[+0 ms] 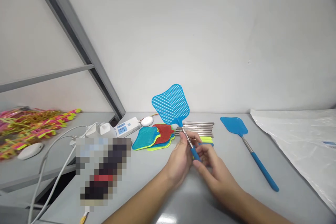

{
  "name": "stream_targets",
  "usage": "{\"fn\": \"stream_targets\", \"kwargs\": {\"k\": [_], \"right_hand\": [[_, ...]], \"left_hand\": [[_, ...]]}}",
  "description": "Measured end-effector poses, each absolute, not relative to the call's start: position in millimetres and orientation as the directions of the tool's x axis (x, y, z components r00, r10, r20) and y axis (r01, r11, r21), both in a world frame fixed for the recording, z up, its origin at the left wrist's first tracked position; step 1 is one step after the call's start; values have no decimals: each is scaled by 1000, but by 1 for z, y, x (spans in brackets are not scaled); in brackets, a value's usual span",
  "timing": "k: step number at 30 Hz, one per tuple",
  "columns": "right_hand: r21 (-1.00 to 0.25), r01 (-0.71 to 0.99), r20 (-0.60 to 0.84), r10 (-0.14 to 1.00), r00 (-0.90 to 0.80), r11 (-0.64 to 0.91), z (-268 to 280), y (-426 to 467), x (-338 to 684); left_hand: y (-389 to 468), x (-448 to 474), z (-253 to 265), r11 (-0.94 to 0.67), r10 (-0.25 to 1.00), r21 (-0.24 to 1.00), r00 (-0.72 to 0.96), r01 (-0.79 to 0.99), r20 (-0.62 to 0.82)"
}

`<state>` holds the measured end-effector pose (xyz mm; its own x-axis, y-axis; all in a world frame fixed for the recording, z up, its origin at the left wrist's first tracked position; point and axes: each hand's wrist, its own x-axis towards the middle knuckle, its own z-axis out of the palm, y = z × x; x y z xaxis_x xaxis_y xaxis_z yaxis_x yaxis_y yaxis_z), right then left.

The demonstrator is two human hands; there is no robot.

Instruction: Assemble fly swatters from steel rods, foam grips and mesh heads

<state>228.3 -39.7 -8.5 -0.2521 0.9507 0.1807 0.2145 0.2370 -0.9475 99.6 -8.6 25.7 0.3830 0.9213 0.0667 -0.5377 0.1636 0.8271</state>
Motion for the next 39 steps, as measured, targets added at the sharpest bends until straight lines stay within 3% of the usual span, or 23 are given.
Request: {"fn": "stream_targets", "kwargs": {"k": [4,9,14,20,25,30,35,39], "right_hand": [[-964,182,136,948,-288,194,-6,-43,225],[-942,197,227,948,-225,272,-2,-39,233],[-918,269,224,942,-251,291,-2,-37,236],[-918,246,235,927,-294,310,4,-36,236],[-1000,30,-12,932,-363,-1,1,-36,237],[-957,-142,-139,834,-534,-251,-2,-34,235],[-978,-79,-112,810,-576,-191,7,-34,234],[-996,42,-90,869,-487,-80,15,-35,233]], "left_hand": [[-11,100,25,228,889,845,458,-483,22],[-4,98,29,88,940,811,318,-578,124],[4,91,33,-19,972,788,174,-616,159],[8,87,29,-66,981,846,119,-529,151],[7,86,28,-46,979,875,152,-482,136],[7,85,31,32,966,866,237,-499,101],[6,88,33,1,986,868,146,-496,83],[10,83,37,-79,991,855,49,-513,121]]}}
